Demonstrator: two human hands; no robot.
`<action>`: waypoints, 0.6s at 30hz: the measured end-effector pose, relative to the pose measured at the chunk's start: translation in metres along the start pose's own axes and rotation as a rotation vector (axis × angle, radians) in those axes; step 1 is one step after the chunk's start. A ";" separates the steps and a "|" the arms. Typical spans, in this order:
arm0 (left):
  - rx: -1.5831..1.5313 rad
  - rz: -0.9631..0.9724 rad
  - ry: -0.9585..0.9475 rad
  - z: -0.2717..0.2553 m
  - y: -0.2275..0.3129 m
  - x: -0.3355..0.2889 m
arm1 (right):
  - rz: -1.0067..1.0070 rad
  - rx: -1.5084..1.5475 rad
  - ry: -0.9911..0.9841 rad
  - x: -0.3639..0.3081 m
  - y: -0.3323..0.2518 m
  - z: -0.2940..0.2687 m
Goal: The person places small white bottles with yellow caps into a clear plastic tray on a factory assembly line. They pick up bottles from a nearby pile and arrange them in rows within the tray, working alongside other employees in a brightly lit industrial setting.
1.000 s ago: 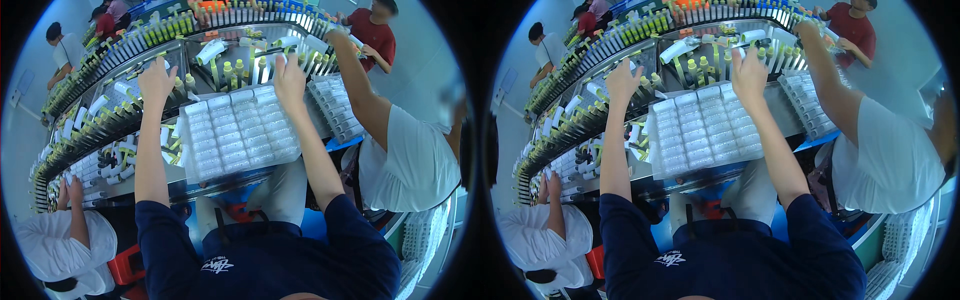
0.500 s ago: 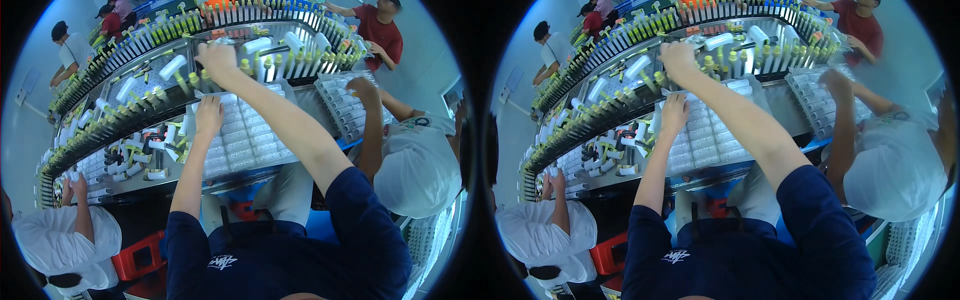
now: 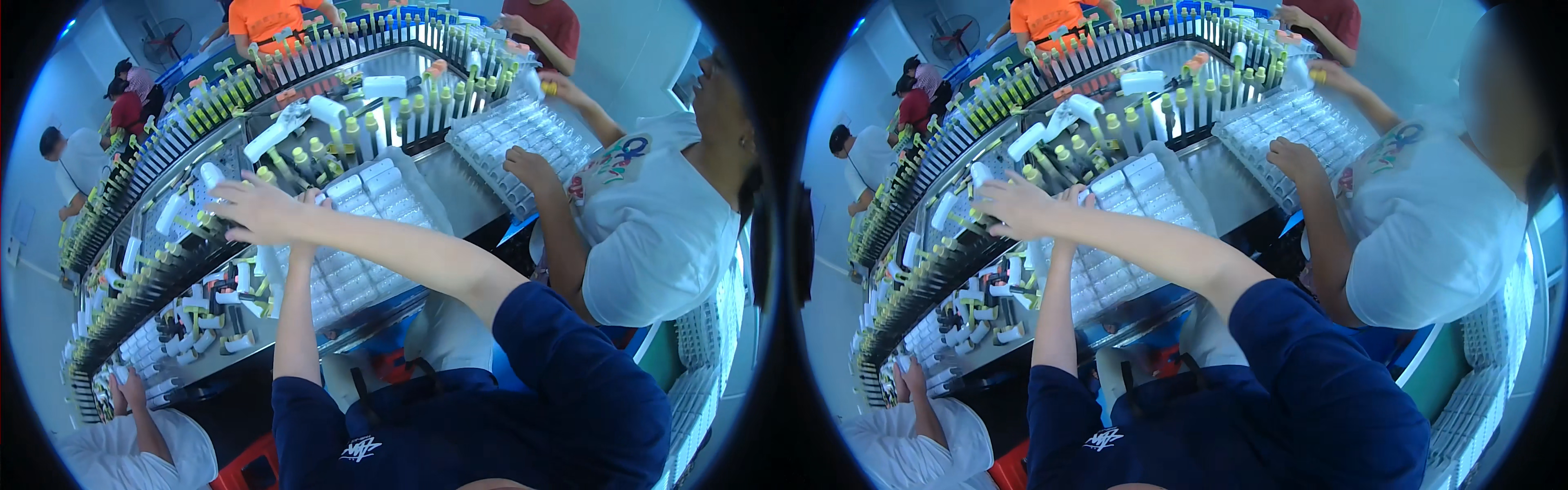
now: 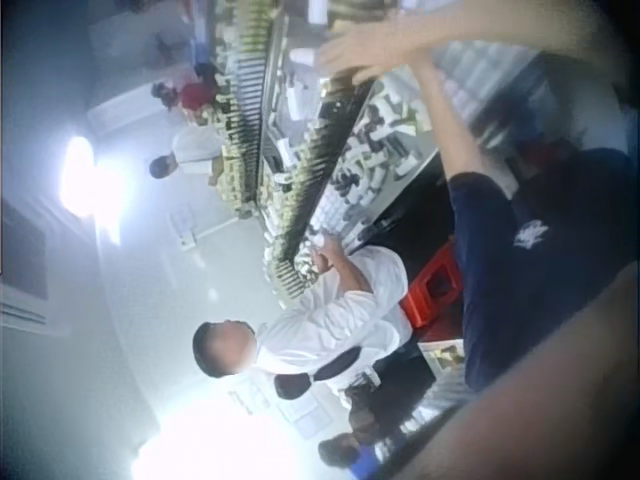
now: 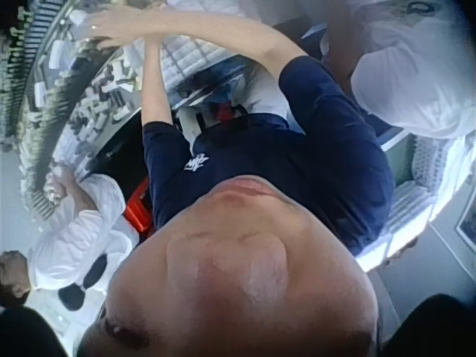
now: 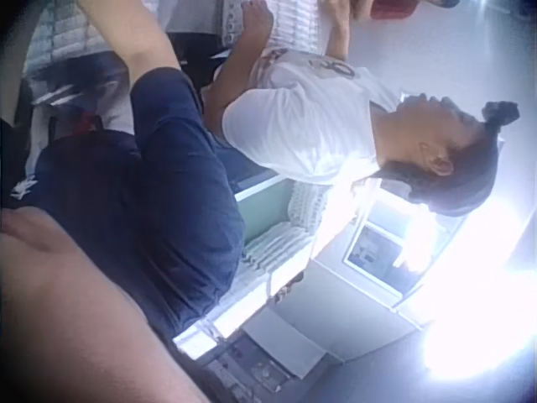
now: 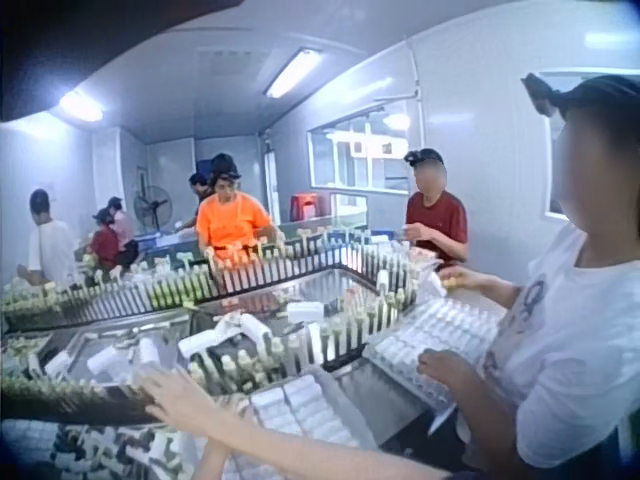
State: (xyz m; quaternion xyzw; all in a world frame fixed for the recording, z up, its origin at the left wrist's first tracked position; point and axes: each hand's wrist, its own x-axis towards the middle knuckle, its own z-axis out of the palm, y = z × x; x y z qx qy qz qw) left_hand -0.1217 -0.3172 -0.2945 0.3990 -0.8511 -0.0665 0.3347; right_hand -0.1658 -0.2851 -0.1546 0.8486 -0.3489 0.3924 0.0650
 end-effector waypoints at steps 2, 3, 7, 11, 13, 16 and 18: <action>-0.028 -0.017 0.069 0.001 -0.010 -0.008 | -0.021 0.147 0.026 -0.027 -0.013 -0.018; -0.068 0.043 0.139 0.005 -0.017 -0.011 | 0.044 0.141 0.066 -0.046 -0.008 -0.025; -0.077 -0.032 0.119 -0.007 -0.004 -0.009 | 0.401 -0.076 0.114 -0.136 0.044 -0.039; -0.015 -0.006 0.247 -0.025 0.024 -0.002 | 0.598 -0.282 0.122 -0.176 0.080 -0.032; 0.035 0.049 0.362 -0.035 0.031 -0.004 | 0.600 -0.328 0.061 -0.173 0.076 -0.023; -0.048 -0.059 0.345 -0.048 0.059 -0.001 | 0.612 -0.336 0.014 -0.174 0.077 -0.017; -0.124 0.008 0.492 -0.067 0.094 0.027 | 0.638 -0.345 -0.021 -0.177 0.079 -0.018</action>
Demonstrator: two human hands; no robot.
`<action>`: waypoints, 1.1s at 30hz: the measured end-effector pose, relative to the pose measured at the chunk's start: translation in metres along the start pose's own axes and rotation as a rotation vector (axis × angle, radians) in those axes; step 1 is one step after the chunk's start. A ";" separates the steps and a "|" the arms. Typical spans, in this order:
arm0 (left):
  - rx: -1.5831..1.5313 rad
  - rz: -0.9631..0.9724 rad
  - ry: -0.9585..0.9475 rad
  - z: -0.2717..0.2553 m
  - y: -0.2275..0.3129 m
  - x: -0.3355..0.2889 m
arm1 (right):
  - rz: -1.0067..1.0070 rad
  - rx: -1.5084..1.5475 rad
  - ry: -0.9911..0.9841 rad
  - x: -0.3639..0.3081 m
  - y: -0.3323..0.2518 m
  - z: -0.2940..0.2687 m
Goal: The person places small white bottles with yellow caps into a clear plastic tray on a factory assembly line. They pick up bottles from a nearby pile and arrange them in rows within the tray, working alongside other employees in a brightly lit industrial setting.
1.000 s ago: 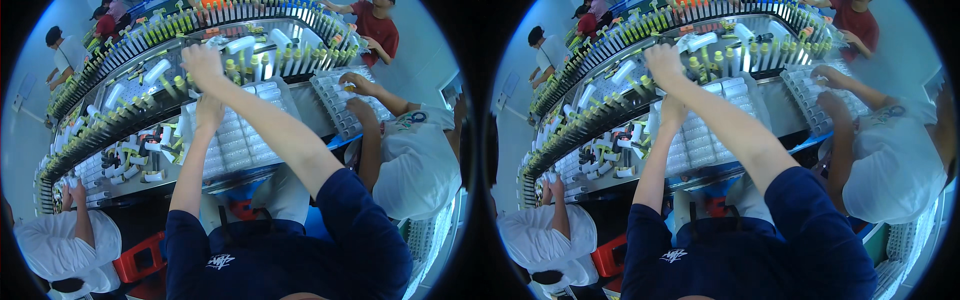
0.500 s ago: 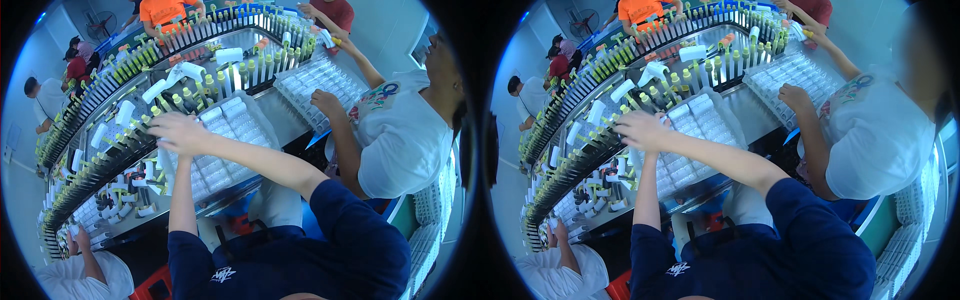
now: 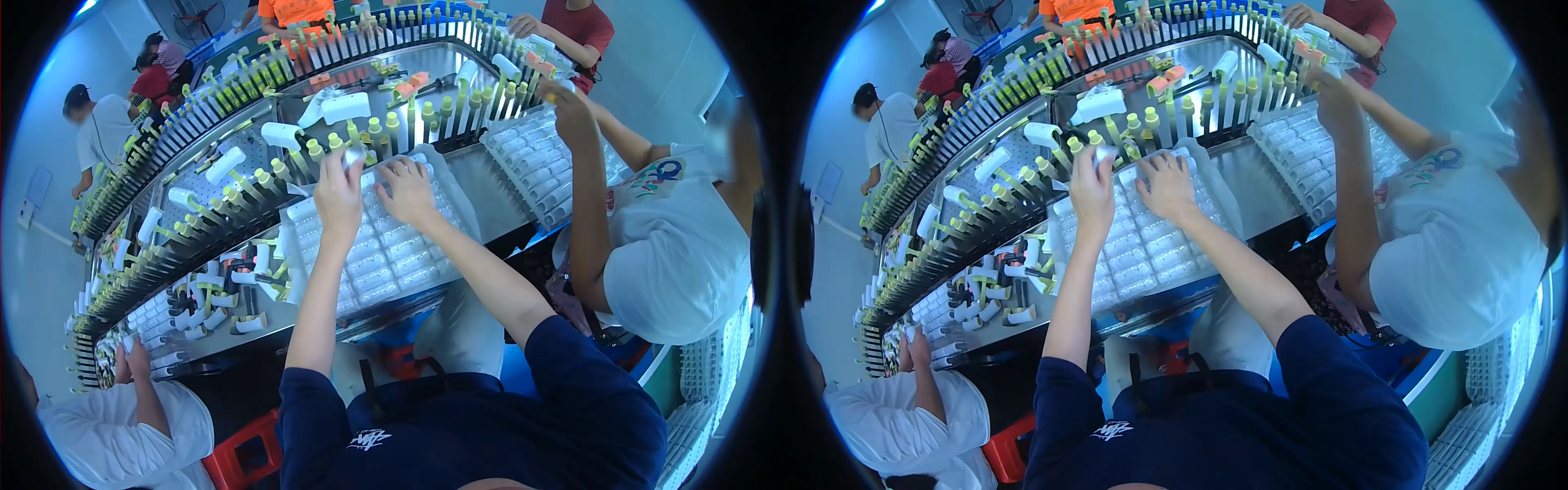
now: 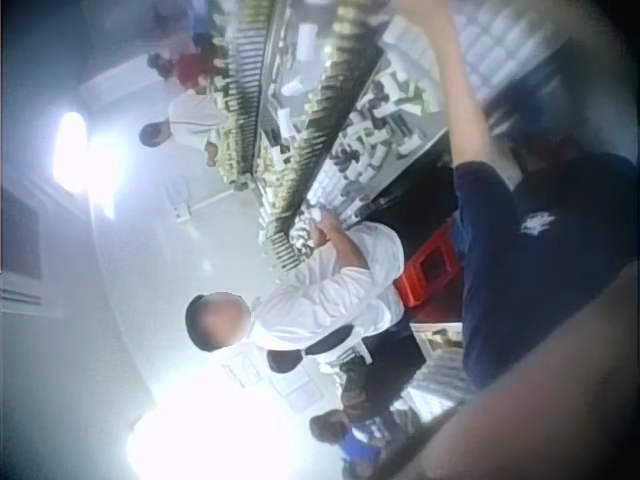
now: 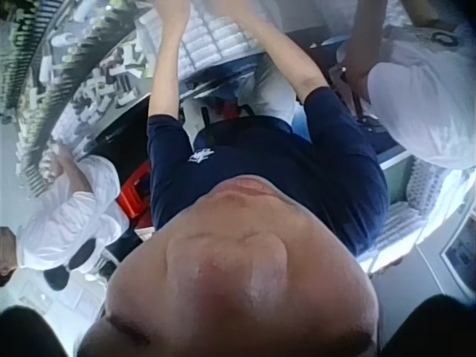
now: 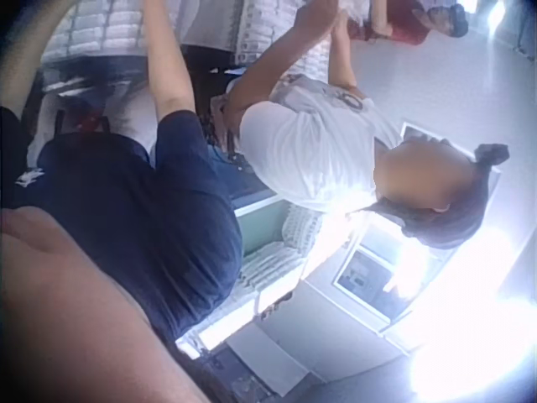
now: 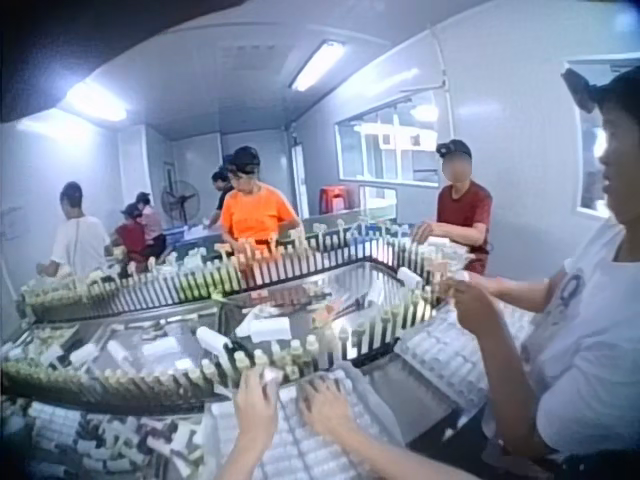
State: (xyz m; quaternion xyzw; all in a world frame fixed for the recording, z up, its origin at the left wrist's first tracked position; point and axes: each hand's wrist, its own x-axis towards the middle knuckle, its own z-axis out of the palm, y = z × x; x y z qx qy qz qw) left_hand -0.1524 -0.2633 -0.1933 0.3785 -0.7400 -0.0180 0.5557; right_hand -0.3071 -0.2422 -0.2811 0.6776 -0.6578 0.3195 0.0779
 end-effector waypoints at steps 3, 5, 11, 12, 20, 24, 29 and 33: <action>-0.012 -0.001 0.089 -0.004 0.042 0.065 | 0.030 -0.036 -0.092 0.004 -0.003 -0.007; 0.058 0.064 0.072 -0.003 0.053 0.106 | 0.058 -0.054 -0.167 0.013 -0.006 -0.009; 0.350 -0.106 -0.494 0.039 0.019 0.158 | 0.034 0.002 -0.235 0.030 -0.002 0.002; 0.358 -0.162 -0.551 0.045 0.014 0.155 | 0.029 0.012 -0.232 0.028 -0.003 0.000; 0.700 0.137 -0.322 0.027 -0.023 0.110 | -0.094 0.102 -0.077 0.024 0.002 0.000; 0.551 0.168 -0.298 -0.014 -0.042 0.109 | -0.107 0.240 -0.095 0.027 0.004 0.006; 0.464 0.477 0.078 -0.057 -0.056 0.061 | -0.098 0.348 0.042 0.020 -0.005 -0.005; 0.446 0.090 -0.297 -0.067 -0.065 -0.018 | -0.073 0.413 0.099 0.018 -0.016 -0.003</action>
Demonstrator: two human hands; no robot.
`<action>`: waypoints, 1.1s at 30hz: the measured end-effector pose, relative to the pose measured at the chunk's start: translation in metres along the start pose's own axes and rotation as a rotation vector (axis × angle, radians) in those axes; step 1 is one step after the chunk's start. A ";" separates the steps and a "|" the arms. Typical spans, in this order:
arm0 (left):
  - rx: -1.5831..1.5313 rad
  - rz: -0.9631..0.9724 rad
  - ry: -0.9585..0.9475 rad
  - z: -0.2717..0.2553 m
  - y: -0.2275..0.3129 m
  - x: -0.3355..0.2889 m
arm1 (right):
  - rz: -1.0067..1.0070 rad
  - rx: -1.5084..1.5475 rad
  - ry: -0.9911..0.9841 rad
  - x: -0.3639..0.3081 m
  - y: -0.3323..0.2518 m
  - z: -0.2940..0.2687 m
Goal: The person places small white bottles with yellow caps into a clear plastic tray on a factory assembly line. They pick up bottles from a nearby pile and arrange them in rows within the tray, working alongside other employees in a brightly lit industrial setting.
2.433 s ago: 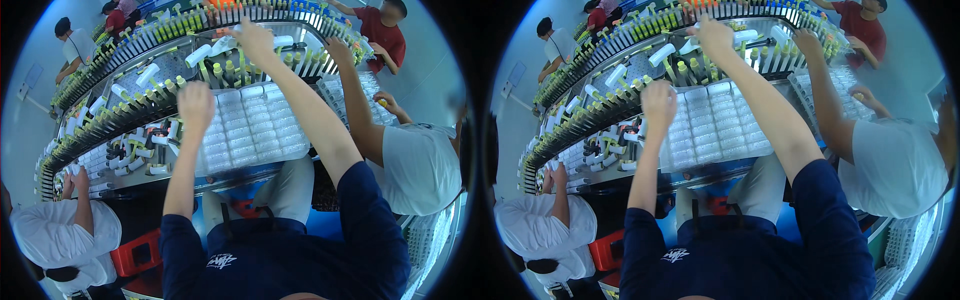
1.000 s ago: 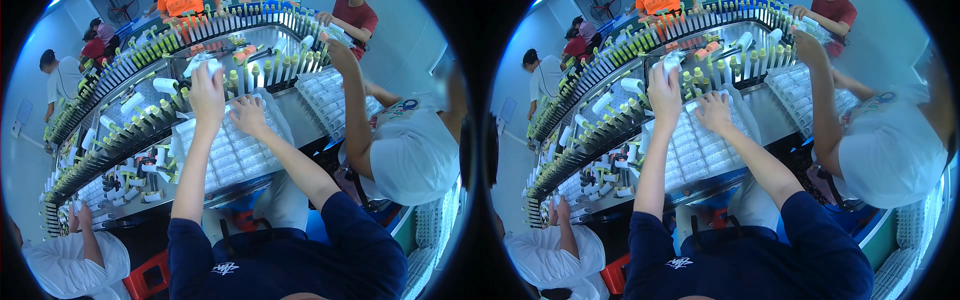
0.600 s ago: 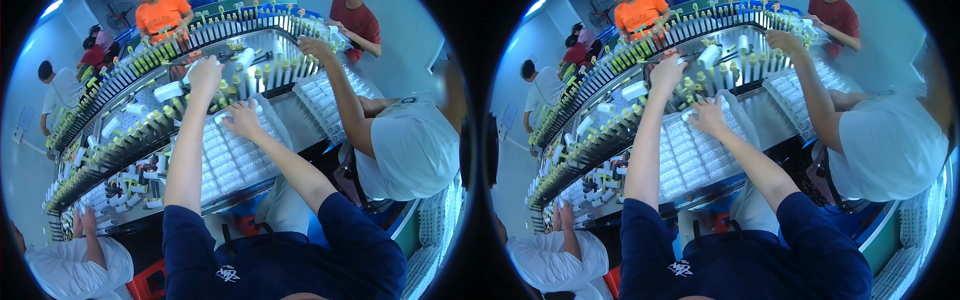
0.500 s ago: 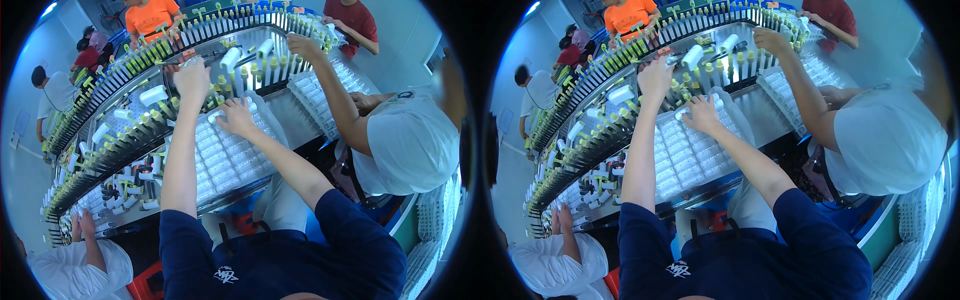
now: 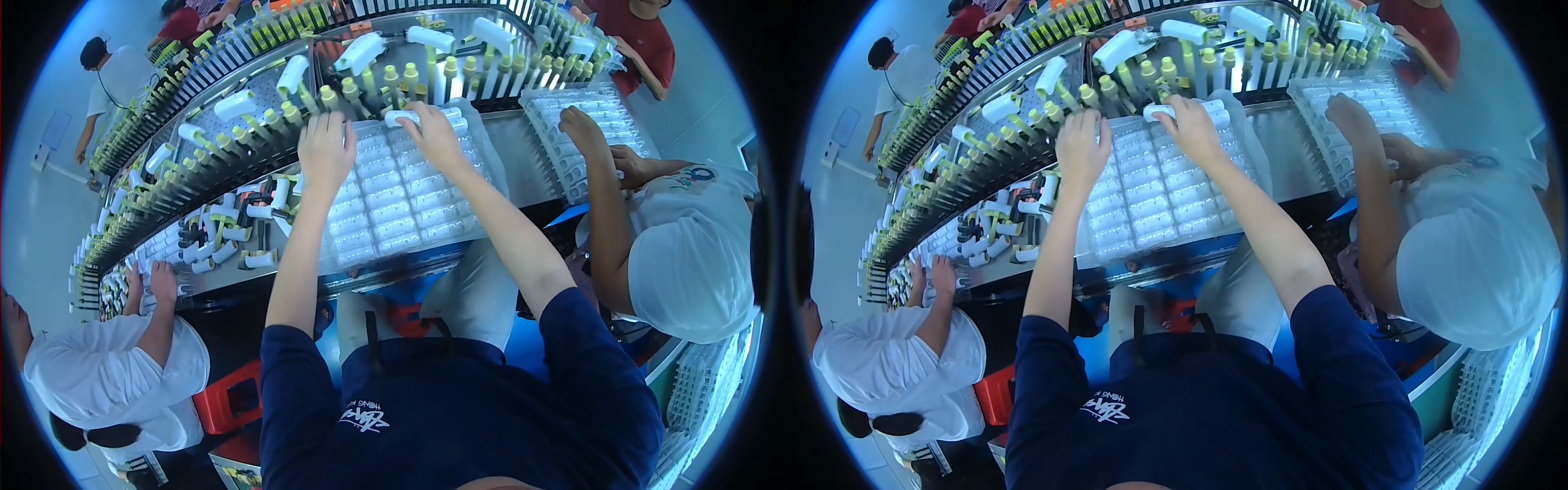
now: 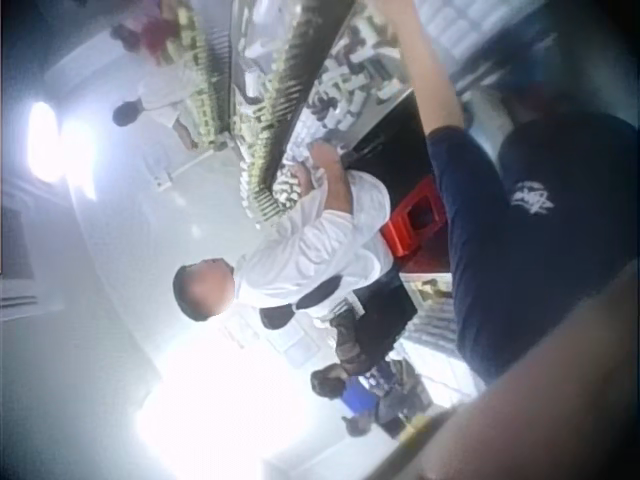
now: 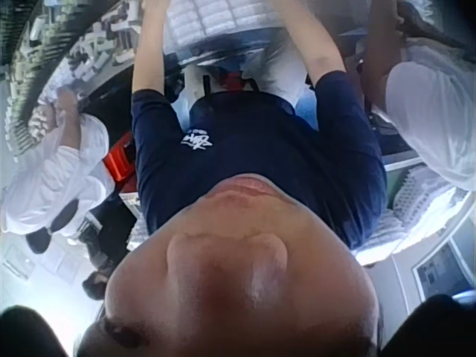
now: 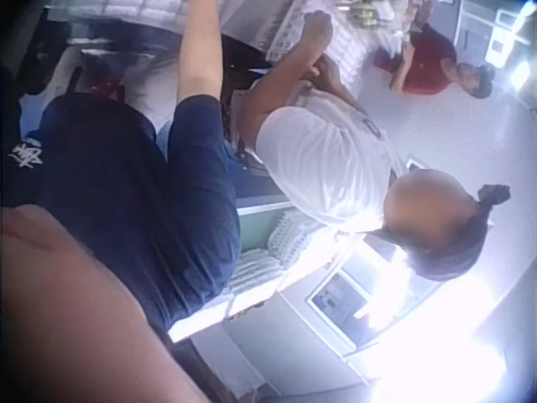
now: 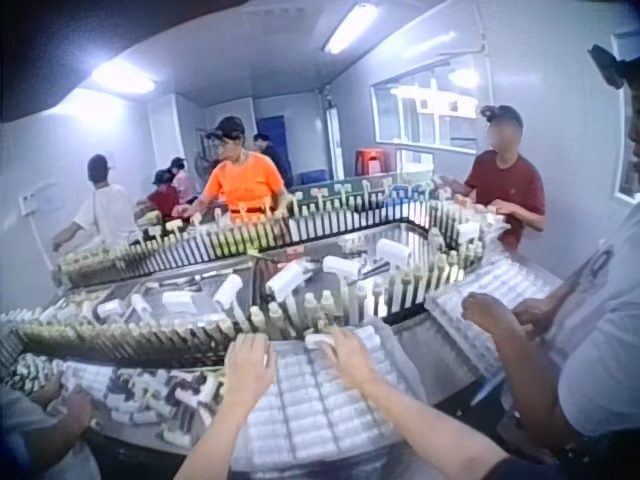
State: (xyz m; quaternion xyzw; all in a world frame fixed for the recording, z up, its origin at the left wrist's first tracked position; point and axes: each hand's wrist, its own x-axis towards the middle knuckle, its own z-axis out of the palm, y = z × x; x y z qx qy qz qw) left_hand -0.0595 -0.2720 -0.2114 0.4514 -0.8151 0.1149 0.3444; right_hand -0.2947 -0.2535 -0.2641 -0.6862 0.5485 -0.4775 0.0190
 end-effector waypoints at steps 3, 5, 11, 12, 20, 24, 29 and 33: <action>0.046 -0.098 -0.077 0.043 -0.027 -0.034 | -0.001 0.024 0.014 0.002 0.006 -0.004; 0.057 -0.114 -0.046 0.049 -0.027 -0.037 | 0.008 0.022 -0.036 -0.001 0.001 -0.007; 0.067 -0.174 -0.044 0.065 -0.034 -0.044 | -0.011 0.042 0.013 0.006 -0.010 -0.030; 0.065 -0.180 -0.046 0.065 -0.037 -0.046 | 0.087 0.119 0.089 0.011 -0.024 -0.040; -0.011 -0.180 -0.062 0.056 -0.032 -0.041 | -0.109 -0.171 0.498 0.111 -0.021 -0.159; 0.028 0.008 0.064 0.035 -0.016 -0.028 | 0.076 -0.063 0.332 0.103 -0.027 -0.167; -0.262 -0.177 0.159 -0.005 0.045 0.026 | 0.132 0.075 0.269 0.040 -0.070 -0.143; -0.357 -0.386 0.059 -0.045 0.082 0.128 | 0.248 0.310 0.185 0.004 -0.091 -0.122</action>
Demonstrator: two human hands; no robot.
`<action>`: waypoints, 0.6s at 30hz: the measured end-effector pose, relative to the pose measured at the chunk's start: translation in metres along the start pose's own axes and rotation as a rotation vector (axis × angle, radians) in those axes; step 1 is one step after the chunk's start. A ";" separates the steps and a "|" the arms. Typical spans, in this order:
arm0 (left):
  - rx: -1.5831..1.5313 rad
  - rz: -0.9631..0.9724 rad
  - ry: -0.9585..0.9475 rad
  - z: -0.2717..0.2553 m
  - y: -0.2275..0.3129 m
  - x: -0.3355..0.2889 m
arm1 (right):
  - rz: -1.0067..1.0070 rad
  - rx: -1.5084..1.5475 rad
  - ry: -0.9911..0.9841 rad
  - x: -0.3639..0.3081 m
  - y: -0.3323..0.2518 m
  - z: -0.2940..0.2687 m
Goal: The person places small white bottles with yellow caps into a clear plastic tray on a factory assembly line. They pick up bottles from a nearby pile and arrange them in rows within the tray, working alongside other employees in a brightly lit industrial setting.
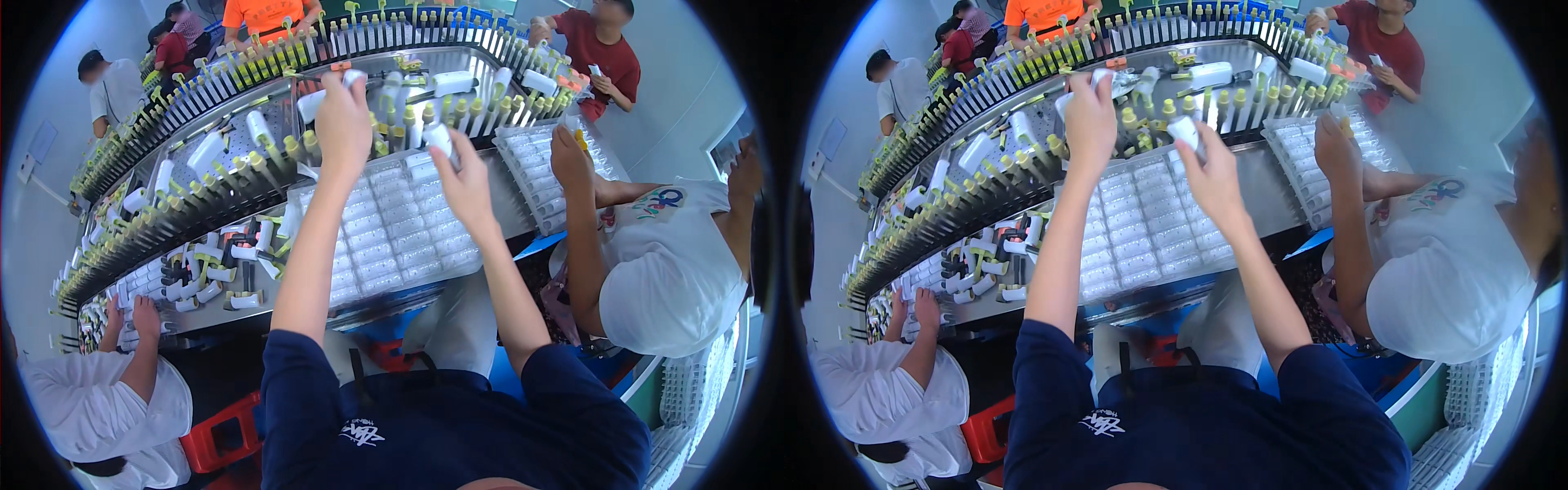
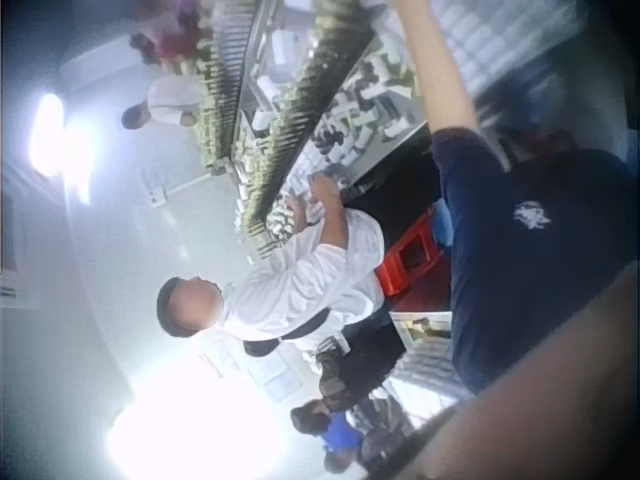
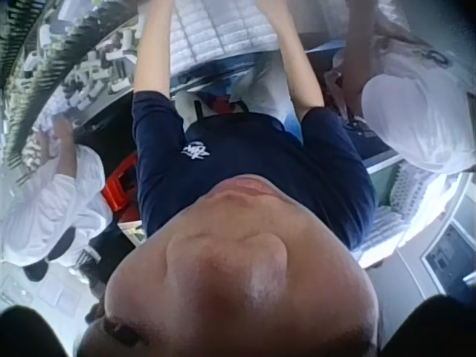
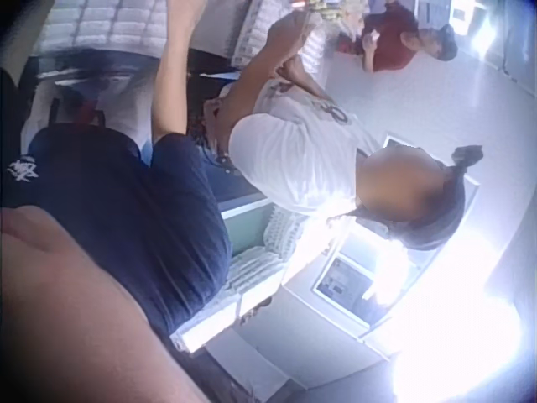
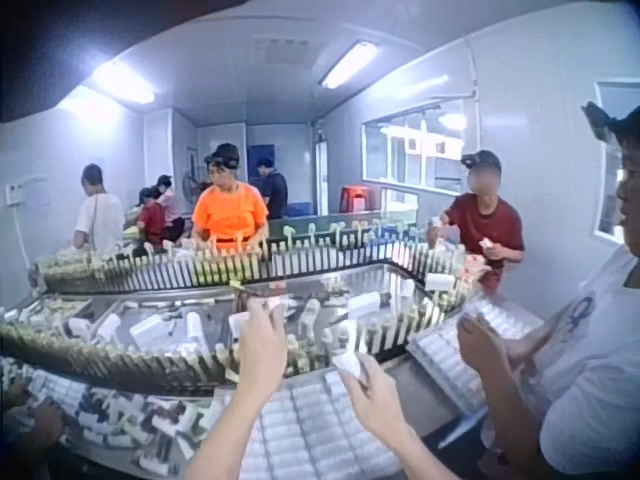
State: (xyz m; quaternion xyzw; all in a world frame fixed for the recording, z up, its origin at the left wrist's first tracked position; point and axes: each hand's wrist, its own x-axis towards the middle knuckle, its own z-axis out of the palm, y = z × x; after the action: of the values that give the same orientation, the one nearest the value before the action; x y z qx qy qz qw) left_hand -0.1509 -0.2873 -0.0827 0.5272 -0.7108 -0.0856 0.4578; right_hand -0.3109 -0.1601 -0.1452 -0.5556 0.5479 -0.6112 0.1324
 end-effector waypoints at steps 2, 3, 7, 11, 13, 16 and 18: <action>0.128 -0.017 -0.034 0.008 0.015 0.033 | -0.010 -0.046 -0.025 -0.012 -0.005 -0.002; 0.140 0.008 -0.075 0.016 0.011 0.047 | 0.018 -0.025 -0.041 -0.015 -0.012 -0.003; 0.277 0.126 -0.287 0.036 -0.011 0.064 | 0.075 0.028 -0.029 -0.019 -0.021 -0.019; 0.501 0.052 -0.309 0.041 -0.034 0.064 | 0.086 0.034 0.012 -0.023 -0.010 -0.031; 0.614 0.161 -0.177 0.042 -0.052 0.051 | 0.107 0.025 0.019 -0.030 -0.003 -0.031; 0.629 0.209 -0.084 0.020 -0.074 0.037 | 0.136 0.013 0.007 -0.037 0.012 -0.027; 0.676 0.205 -0.133 0.003 -0.090 0.045 | 0.143 0.000 -0.002 -0.040 0.014 -0.026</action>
State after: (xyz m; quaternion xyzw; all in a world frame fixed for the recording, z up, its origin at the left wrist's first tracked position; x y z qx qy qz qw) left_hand -0.0941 -0.3638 -0.1134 0.5678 -0.7765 0.1665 0.2165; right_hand -0.3245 -0.1206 -0.1728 -0.5154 0.5861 -0.5997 0.1764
